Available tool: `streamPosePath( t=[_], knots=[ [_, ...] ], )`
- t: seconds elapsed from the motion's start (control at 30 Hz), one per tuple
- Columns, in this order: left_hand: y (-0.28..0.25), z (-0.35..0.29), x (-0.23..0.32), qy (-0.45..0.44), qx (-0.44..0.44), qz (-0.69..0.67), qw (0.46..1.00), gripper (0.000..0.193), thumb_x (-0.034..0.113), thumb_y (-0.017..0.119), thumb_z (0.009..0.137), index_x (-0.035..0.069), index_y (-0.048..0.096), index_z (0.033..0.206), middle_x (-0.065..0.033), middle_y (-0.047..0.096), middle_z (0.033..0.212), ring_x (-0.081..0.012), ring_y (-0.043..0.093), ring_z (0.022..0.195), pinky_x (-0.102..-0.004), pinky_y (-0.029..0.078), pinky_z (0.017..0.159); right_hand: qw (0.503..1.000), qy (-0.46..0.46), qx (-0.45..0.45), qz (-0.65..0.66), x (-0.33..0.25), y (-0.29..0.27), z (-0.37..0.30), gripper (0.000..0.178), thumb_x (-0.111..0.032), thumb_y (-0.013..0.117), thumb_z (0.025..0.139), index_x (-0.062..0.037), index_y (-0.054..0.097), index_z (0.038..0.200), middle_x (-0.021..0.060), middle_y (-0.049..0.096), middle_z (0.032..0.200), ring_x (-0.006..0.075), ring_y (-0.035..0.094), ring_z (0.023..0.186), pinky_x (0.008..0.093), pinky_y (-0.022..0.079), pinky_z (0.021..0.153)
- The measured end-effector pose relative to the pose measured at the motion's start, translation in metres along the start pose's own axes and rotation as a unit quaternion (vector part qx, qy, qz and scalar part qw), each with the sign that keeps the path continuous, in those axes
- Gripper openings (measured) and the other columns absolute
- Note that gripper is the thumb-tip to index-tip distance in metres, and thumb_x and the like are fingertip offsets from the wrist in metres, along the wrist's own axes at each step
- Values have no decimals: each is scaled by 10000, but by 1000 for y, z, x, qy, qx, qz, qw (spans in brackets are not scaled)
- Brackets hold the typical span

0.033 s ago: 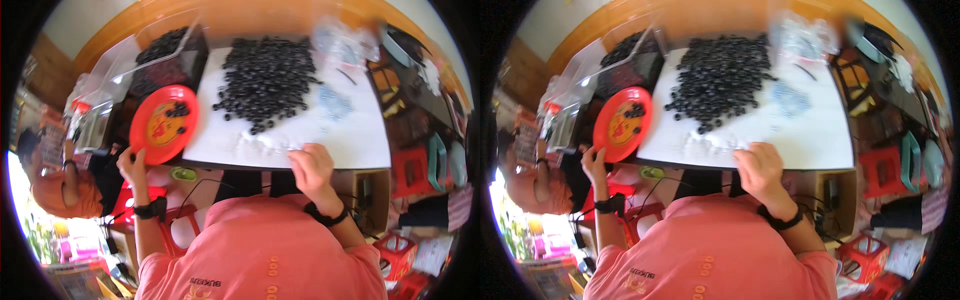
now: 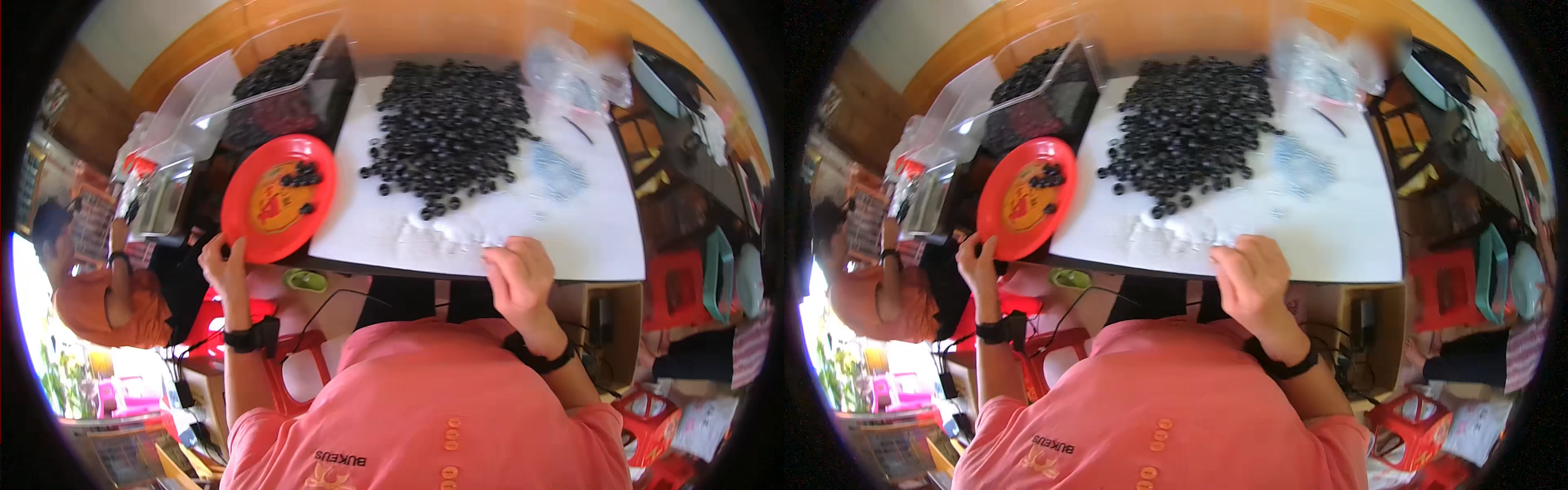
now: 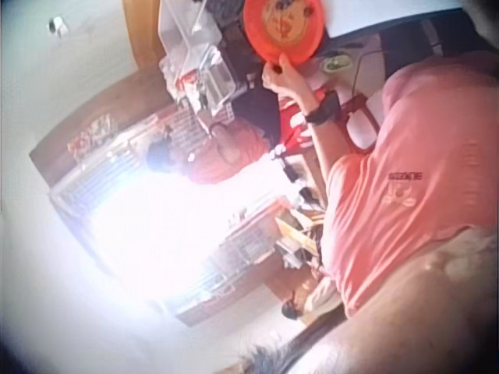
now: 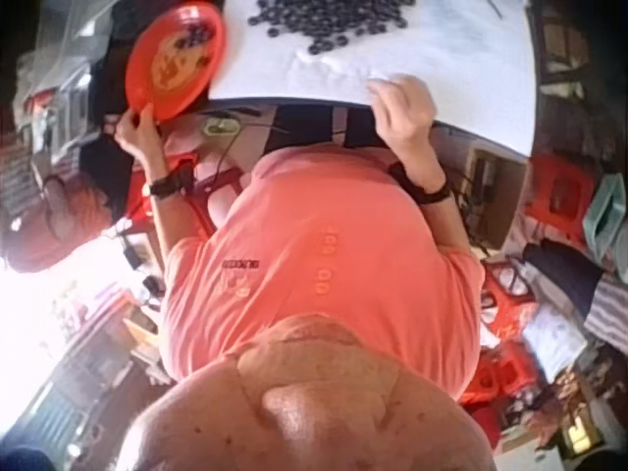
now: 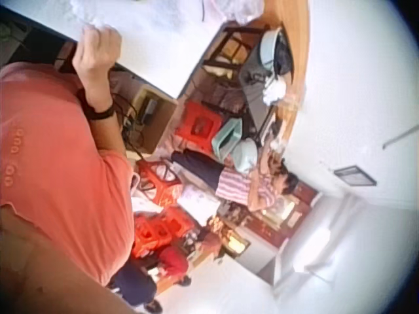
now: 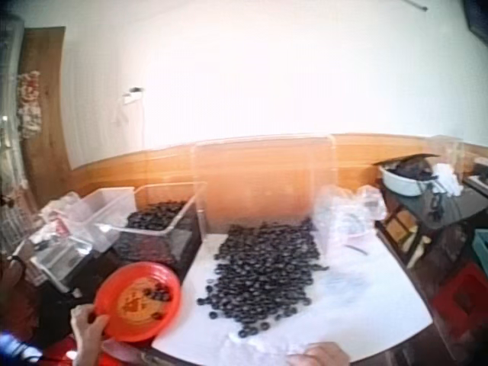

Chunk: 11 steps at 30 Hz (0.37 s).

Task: Manually assembling small black plastic components by inserting metal pins or wires into them.

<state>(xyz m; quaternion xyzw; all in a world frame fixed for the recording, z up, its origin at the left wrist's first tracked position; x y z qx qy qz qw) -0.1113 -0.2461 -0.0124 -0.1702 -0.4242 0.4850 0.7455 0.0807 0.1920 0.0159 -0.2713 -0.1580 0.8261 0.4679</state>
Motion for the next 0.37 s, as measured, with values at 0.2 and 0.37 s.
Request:
streamPosePath(
  t=[0.2,0.37],
  knots=[
    [-3,6,-4,-46,-1,-15,999,347,199,776,734,23,695,1022,-105,666,1087,-282,550,1075,-397,438,955,1000,11,-16,13,1,9,5,224,40,685,694,-27,640,903,101,533,766,298,570,716,380,447,631],
    [8,17,0,-71,-19,-5,997,372,217,775,736,25,694,1044,-105,658,1138,-277,527,1149,-391,408,1006,1000,19,-19,8,4,10,6,235,31,692,701,-29,642,923,104,544,773,297,575,726,384,453,641]
  ],
)
Point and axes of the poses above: each hand's wrist, its own z-axis towards the middle knuckle, its own y-axis out of the palm, x = y × z, the point moved 6 cm from there along z, towards the middle knuckle
